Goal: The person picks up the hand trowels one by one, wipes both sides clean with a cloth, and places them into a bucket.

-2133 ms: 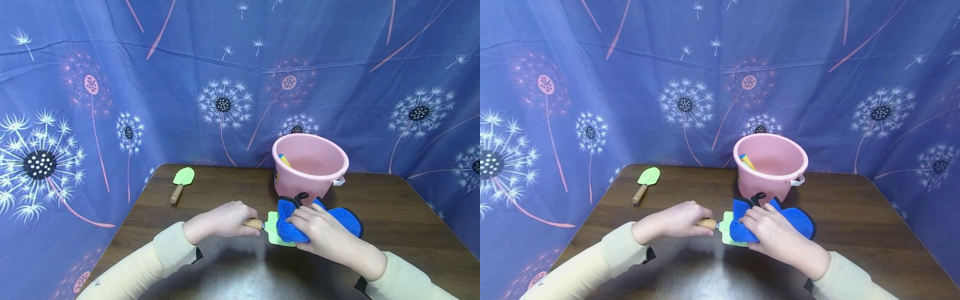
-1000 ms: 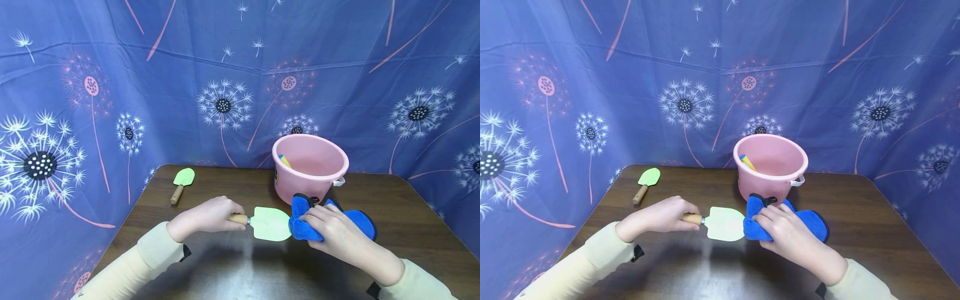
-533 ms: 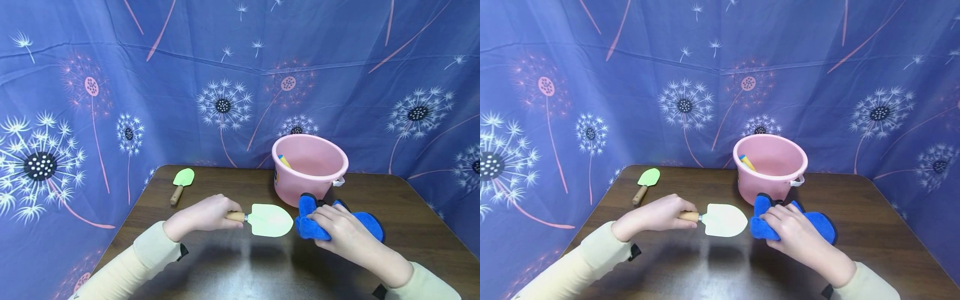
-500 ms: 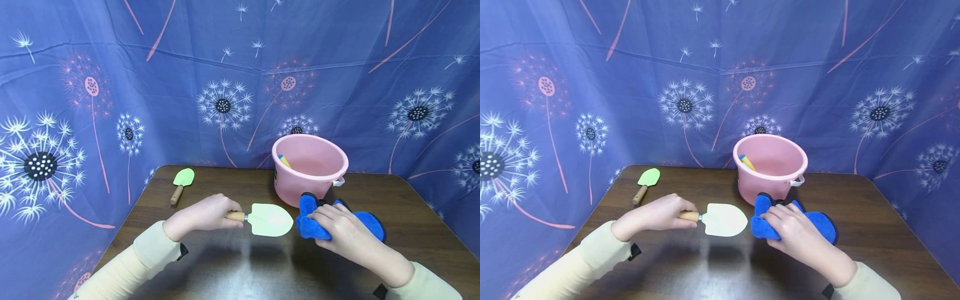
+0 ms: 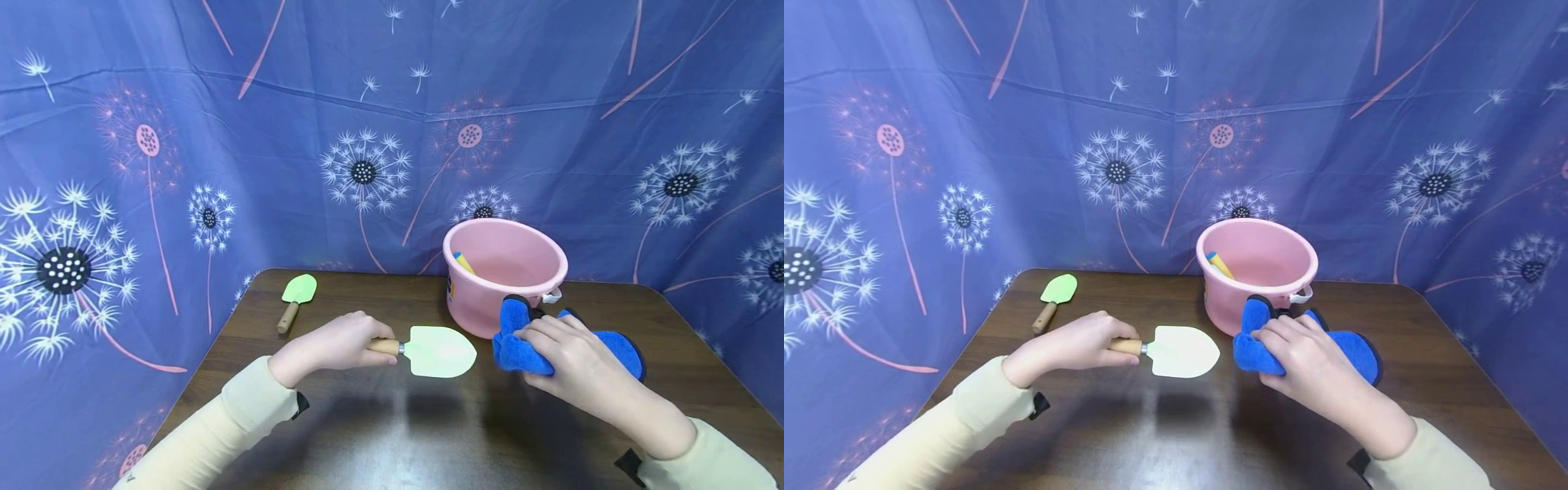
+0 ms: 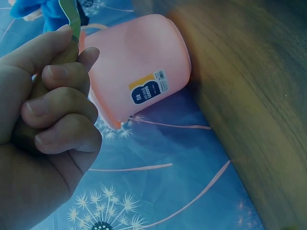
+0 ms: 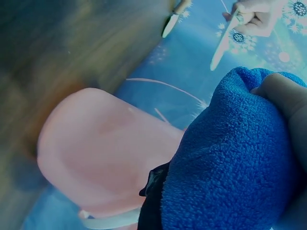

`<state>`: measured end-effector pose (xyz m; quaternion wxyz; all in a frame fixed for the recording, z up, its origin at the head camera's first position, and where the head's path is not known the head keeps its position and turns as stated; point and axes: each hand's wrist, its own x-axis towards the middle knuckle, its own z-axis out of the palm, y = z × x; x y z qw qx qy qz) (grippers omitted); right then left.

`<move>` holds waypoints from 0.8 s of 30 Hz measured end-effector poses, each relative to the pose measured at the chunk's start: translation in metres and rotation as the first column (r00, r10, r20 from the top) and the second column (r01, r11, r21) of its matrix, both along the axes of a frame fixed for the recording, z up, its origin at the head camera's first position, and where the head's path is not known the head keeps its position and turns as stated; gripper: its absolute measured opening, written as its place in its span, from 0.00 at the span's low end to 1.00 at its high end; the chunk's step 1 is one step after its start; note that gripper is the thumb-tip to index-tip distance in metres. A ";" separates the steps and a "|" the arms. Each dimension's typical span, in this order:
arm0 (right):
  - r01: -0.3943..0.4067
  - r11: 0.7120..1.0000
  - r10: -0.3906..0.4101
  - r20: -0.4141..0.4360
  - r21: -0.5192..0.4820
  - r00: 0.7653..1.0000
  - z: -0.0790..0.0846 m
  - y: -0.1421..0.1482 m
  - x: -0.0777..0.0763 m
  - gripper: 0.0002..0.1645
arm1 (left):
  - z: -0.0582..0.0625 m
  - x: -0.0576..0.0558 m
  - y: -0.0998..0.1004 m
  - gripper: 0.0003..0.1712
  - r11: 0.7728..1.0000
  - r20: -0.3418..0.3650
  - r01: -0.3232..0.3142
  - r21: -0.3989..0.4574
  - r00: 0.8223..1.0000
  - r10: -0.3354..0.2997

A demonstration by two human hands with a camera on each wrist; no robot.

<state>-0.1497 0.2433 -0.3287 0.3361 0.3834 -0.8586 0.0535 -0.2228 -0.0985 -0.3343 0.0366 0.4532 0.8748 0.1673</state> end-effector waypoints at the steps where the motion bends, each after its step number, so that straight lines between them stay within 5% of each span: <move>1: -0.002 1.000 0.002 -0.006 -0.006 1.000 0.002 0.000 0.000 0.38 | 0.000 -0.001 0.001 0.08 1.000 0.000 0.002 -0.002 1.000 -0.002; 20: -0.118 0.992 0.115 -0.070 -0.034 0.991 0.031 -0.032 -0.007 0.31 | -0.008 -0.003 0.025 0.10 0.999 -0.013 0.036 0.003 0.999 -0.036; 24: -0.133 0.991 0.132 -0.040 -0.014 0.990 0.035 -0.039 -0.008 0.20 | -0.008 -0.004 0.029 0.11 0.999 0.001 0.054 0.002 0.999 -0.054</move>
